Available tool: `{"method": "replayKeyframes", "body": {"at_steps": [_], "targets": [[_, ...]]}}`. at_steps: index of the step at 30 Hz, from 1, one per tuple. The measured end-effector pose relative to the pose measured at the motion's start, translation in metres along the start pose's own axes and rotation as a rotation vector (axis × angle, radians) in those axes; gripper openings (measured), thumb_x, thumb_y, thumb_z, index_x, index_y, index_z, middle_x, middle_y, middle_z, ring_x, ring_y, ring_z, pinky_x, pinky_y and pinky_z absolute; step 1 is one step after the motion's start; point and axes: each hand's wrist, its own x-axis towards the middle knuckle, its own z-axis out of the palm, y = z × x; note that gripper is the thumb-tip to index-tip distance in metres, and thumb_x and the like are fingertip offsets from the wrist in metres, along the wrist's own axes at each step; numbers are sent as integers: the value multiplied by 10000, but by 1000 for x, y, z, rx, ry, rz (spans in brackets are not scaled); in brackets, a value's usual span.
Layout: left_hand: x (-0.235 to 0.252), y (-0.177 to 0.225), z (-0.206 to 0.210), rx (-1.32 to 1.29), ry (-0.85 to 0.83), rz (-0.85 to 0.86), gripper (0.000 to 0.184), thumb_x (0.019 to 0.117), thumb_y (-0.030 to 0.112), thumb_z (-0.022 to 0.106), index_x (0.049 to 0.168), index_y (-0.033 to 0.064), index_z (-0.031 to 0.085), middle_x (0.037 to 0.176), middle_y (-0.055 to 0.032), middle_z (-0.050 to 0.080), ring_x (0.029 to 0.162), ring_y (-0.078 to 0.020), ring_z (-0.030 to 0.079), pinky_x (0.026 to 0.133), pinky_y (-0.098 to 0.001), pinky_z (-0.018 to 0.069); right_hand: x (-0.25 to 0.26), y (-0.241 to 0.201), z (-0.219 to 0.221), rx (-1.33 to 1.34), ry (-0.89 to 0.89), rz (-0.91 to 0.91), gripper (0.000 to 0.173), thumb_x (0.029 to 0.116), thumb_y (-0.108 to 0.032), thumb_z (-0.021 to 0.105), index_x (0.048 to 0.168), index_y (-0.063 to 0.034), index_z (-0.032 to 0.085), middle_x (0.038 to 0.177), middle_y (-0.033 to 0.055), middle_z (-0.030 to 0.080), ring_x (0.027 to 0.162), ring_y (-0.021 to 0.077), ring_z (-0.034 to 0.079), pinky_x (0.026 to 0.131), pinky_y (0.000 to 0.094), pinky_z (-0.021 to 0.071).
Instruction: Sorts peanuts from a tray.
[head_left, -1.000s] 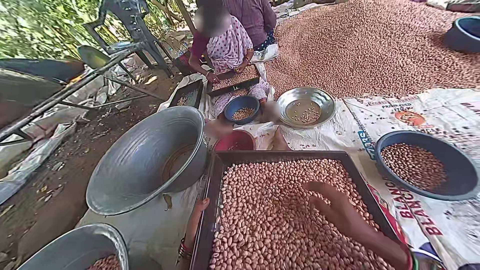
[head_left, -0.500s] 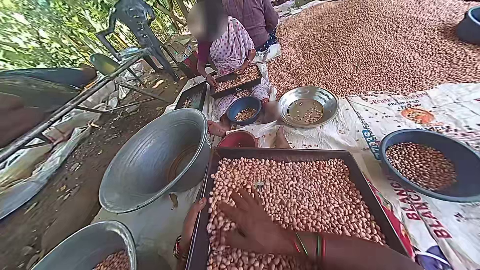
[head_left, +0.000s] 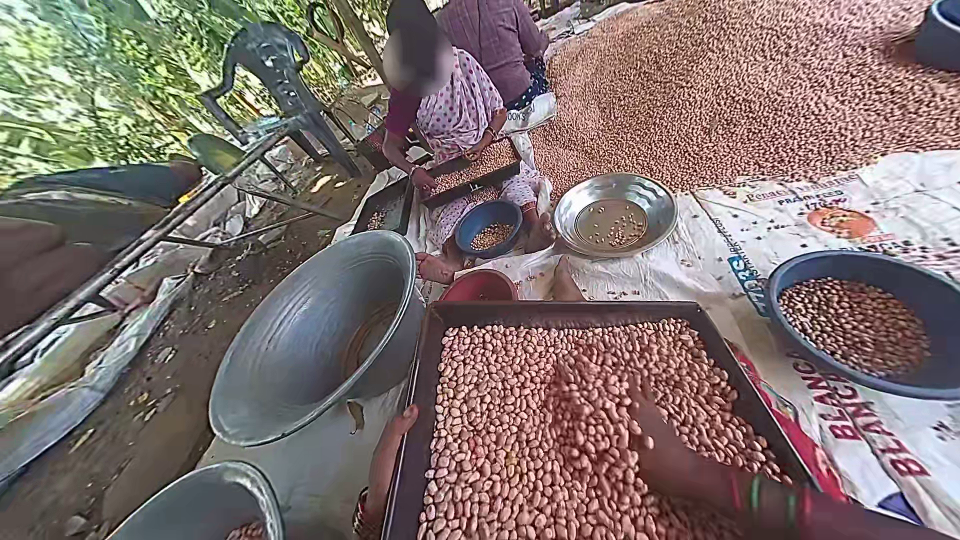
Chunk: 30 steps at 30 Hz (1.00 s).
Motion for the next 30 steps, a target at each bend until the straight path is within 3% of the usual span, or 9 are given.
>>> {"method": "replayKeyframes", "body": {"at_steps": [4, 9, 13, 16, 18, 20, 23, 26, 30], "targets": [[-8, 23, 15, 76, -27, 47, 278, 983, 130, 418, 1000, 255, 666, 871, 161, 758, 808, 78, 698, 745, -124, 571, 51, -79, 5, 340, -72, -270, 443, 909, -44, 689, 1261, 194, 563, 1266, 364, 604, 1242, 460, 570, 1113, 568, 381], [-7, 39, 29, 109, -19, 4, 286, 981, 88, 335, 1101, 188, 575, 871, 182, 731, 807, 83, 688, 736, -121, 572, 33, -138, 8, -132, -145, -477, 453, 964, -190, 654, 1361, 28, 624, 1557, 336, 406, 1497, 559, 261, 1124, 814, 129], [2, 23, 20, 49, -49, -2, 320, 983, 88, 337, 1211, 145, 554, 936, 162, 741, 865, 69, 698, 788, -134, 580, 6, -70, 21, -118, 27, -319, 513, 791, -145, 794, 1288, -51, 711, 1453, 350, 521, 1449, 612, 311, 1078, 853, 177], [5, 8, 13, -9, -51, -6, 361, 968, 71, 328, 1276, 105, 513, 955, 158, 742, 881, 63, 699, 806, -141, 579, 33, -57, -4, -226, -203, -184, 471, 970, -211, 673, 1281, 136, 607, 1294, 390, 592, 1259, 603, 520, 989, 766, 366], [5, 2, 6, -9, -39, -10, 374, 978, 78, 325, 1318, 94, 481, 958, 163, 734, 878, 66, 697, 804, -140, 579, 62, -76, -6, -174, -259, -225, 555, 1004, -308, 639, 1277, 174, 594, 1361, 423, 531, 1332, 642, 424, 1029, 841, 238], [3, -5, -6, -23, -9, -42, 348, 983, 101, 315, 1265, 130, 517, 916, 147, 742, 829, 52, 704, 751, -153, 590, 80, -108, 1, -169, -368, -273, 647, 991, -391, 659, 1419, 79, 540, 1533, 378, 398, 1450, 646, 243, 1036, 885, 163], [-5, -23, -23, -28, 64, -84, 349, 990, 94, 274, 1066, 196, 599, 844, 135, 753, 767, 49, 707, 703, -156, 591, 67, -120, 7, -224, -530, -398, 552, 979, -328, 697, 1472, -121, 562, 1603, 330, 316, 1395, 646, 331, 933, 845, 359], [-14, -51, -42, -80, 152, -153, 386, 992, 92, 247, 949, 190, 618, 793, 100, 748, 723, 32, 705, 668, -161, 592, 20, -71, -27, -247, -240, -203, 487, 1007, -314, 653, 1423, -66, 605, 1462, 306, 530, 1321, 534, 524, 997, 724, 435], [-20, -85, -54, -225, 142, -186, 410, 969, 94, 263, 904, 207, 652, 787, 89, 754, 713, 37, 701, 669, -152, 581, -49, 46, -62, -297, 352, 441, 544, 964, -253, 701, 1311, 148, 578, 1186, 465, 578, 1101, 665, 570, 871, 783, 433]]}}
